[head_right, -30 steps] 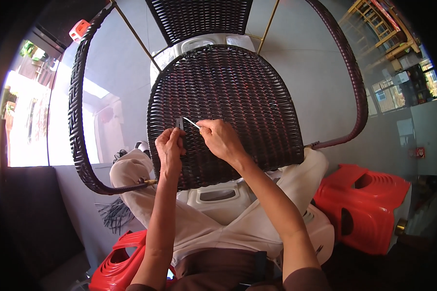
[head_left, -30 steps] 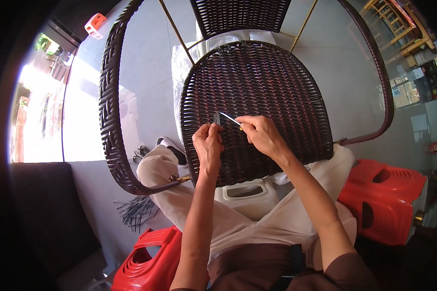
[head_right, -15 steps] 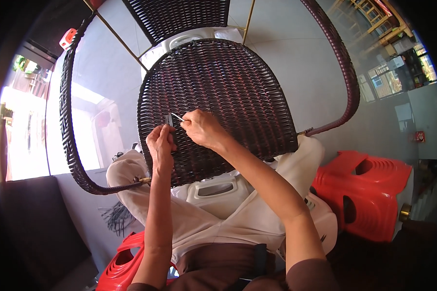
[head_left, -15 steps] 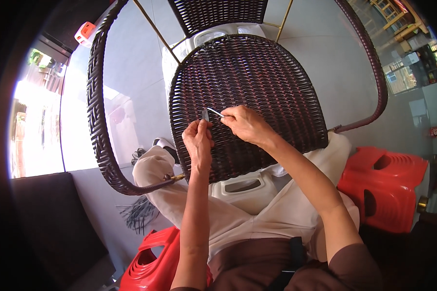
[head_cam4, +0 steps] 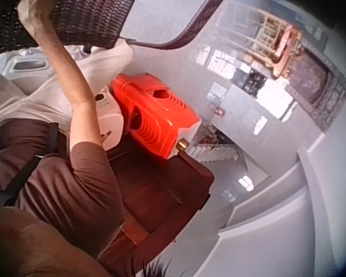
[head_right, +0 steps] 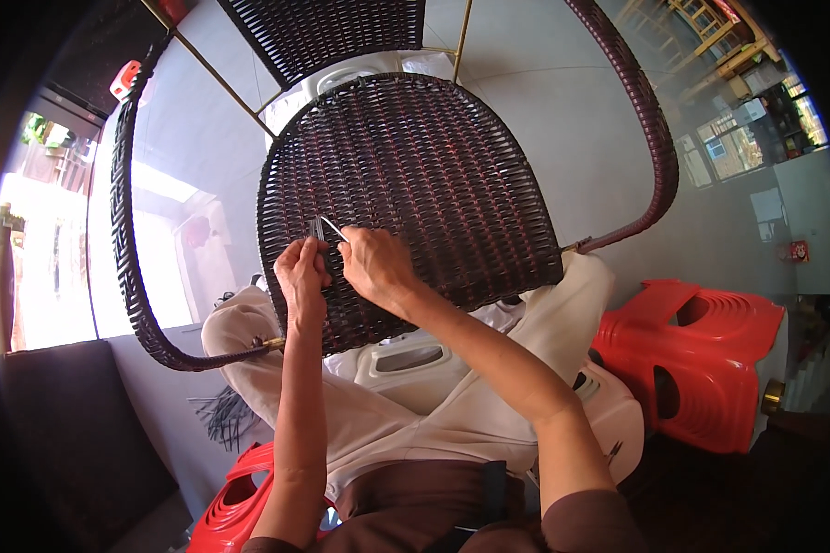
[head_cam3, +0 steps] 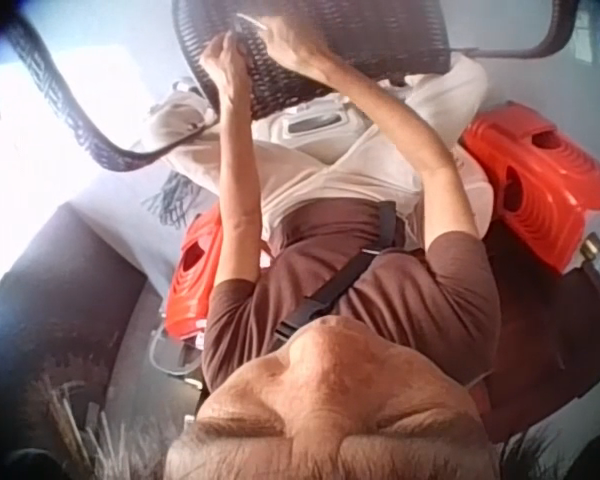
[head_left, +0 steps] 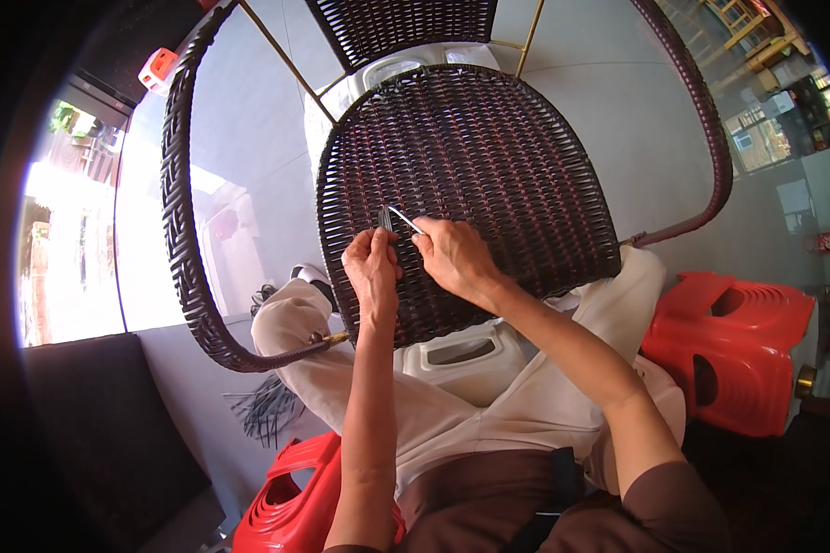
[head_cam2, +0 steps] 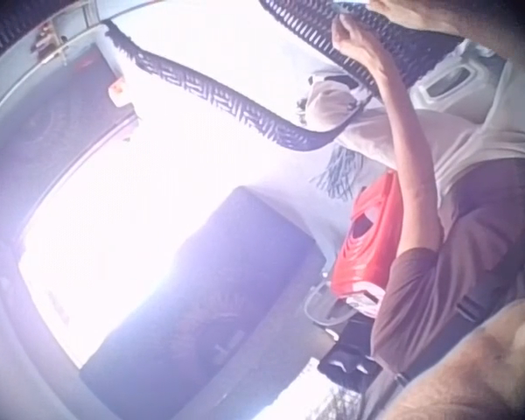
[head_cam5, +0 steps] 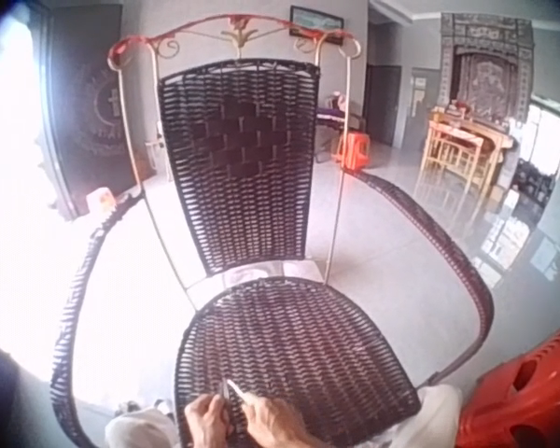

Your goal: The person repairs a wicker chair by using a screwdriver to weave a dark plastic strip through the existing chair frame.

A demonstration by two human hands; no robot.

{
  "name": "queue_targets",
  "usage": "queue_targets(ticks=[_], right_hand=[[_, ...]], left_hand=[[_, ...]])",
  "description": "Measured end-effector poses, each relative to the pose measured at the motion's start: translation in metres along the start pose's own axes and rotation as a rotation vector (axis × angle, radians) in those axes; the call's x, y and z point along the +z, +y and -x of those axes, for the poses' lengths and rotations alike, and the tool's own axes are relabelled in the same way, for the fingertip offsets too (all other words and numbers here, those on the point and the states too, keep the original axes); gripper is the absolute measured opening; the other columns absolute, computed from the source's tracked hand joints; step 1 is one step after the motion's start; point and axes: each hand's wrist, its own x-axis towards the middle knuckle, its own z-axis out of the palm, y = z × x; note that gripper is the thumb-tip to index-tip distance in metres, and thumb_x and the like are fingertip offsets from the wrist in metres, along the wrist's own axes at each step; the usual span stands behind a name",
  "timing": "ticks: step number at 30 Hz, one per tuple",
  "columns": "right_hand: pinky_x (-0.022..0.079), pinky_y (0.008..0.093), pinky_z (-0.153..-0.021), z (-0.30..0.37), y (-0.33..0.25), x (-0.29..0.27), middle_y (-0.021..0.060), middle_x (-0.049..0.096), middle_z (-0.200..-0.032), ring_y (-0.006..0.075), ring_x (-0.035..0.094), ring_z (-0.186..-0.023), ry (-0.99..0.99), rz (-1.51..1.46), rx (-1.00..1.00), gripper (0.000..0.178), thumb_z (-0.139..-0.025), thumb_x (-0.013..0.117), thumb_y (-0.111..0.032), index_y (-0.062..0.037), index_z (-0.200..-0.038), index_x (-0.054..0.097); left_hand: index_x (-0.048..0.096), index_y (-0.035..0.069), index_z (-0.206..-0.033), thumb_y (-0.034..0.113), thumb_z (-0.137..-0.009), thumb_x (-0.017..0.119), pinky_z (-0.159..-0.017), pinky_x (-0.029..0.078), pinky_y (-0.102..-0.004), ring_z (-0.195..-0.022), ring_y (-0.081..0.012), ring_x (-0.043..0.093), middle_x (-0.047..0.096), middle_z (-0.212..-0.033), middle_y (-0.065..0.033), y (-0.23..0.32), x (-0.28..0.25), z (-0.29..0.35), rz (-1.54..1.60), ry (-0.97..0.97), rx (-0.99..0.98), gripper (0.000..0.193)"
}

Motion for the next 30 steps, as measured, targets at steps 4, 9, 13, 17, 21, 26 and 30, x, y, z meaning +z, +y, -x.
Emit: queue_targets(ticks=[4, 9, 13, 17, 21, 26, 30], right_hand=[[0.045, 0.0457, -0.053, 0.013, -0.001, 0.017, 0.0199, 0.059, -0.067, 0.0383, 0.058, -0.063, 0.082, 0.000, -0.013, 0.013, -0.084, 0.054, -0.010, -0.0022, -0.094, 0.055], [0.047, 0.0444, -0.052, 0.023, 0.008, 0.032, 0.0165, 0.062, -0.073, 0.0361, 0.059, -0.061, 0.255, 0.047, -0.142, 0.024, -0.085, 0.054, -0.011, -0.0037, -0.108, 0.052], [0.047, 0.0426, -0.050, 0.025, 0.007, 0.036, 0.0151, 0.061, -0.072, 0.0348, 0.059, -0.058, 0.332, 0.044, -0.176, 0.027, -0.085, 0.054, -0.011, -0.0037, -0.111, 0.053], [0.047, 0.0429, -0.048, 0.026, 0.011, 0.038, 0.0165, 0.060, -0.073, 0.0358, 0.059, -0.057, 0.350, 0.017, -0.208, 0.028, -0.086, 0.052, -0.013, -0.0020, -0.112, 0.052], [0.047, 0.0417, -0.048, 0.027, 0.011, 0.039, 0.0165, 0.059, -0.073, 0.0356, 0.059, -0.056, 0.357, 0.015, -0.212, 0.028, -0.086, 0.053, -0.013, -0.0014, -0.112, 0.052], [0.047, 0.0414, -0.048, 0.027, 0.011, 0.039, 0.0163, 0.059, -0.072, 0.0353, 0.059, -0.055, 0.364, 0.000, -0.212, 0.029, -0.086, 0.053, -0.013, -0.0010, -0.112, 0.052], [0.047, 0.0413, -0.047, 0.028, 0.011, 0.038, 0.0156, 0.058, -0.072, 0.0349, 0.058, -0.054, 0.359, 0.006, -0.210, 0.029, -0.086, 0.053, -0.013, -0.0010, -0.112, 0.052]], left_hand=[[0.058, -0.002, -0.075, 0.014, -0.089, 0.051, -0.036, 0.031, -0.0211, -0.039, -0.0078, 0.038, 0.045, -0.053, -0.0007, 0.000, -0.002, 0.000, -0.025, 0.010, -0.004, 0.022], [0.059, -0.002, -0.075, 0.013, -0.088, 0.051, -0.035, 0.032, -0.0211, -0.039, -0.0079, 0.039, 0.046, -0.052, -0.0010, 0.001, 0.001, 0.000, -0.034, 0.028, 0.016, 0.022], [0.059, -0.002, -0.071, 0.013, -0.088, 0.051, -0.034, 0.031, -0.0211, -0.038, -0.0083, 0.038, 0.046, -0.051, -0.0013, 0.006, 0.002, -0.002, 0.011, 0.058, 0.000, 0.024], [0.060, -0.002, -0.071, 0.016, -0.086, 0.053, -0.033, 0.030, -0.0213, -0.037, -0.0086, 0.037, 0.045, -0.050, -0.0013, 0.010, 0.005, -0.007, 0.014, 0.059, -0.027, 0.025], [0.059, -0.001, -0.069, 0.016, -0.086, 0.053, -0.033, 0.029, -0.0221, -0.037, -0.0088, 0.035, 0.044, -0.049, -0.0007, 0.016, 0.008, -0.009, 0.023, 0.065, -0.044, 0.025], [0.058, -0.001, -0.068, 0.016, -0.085, 0.053, -0.033, 0.028, -0.0224, -0.037, -0.0084, 0.034, 0.043, -0.049, 0.0001, 0.017, 0.007, -0.011, 0.046, 0.060, -0.076, 0.024], [0.057, -0.001, -0.067, 0.015, -0.083, 0.052, -0.033, 0.027, -0.0224, -0.037, -0.0075, 0.033, 0.041, -0.048, 0.0012, 0.019, 0.007, -0.011, 0.075, 0.076, -0.118, 0.022]])
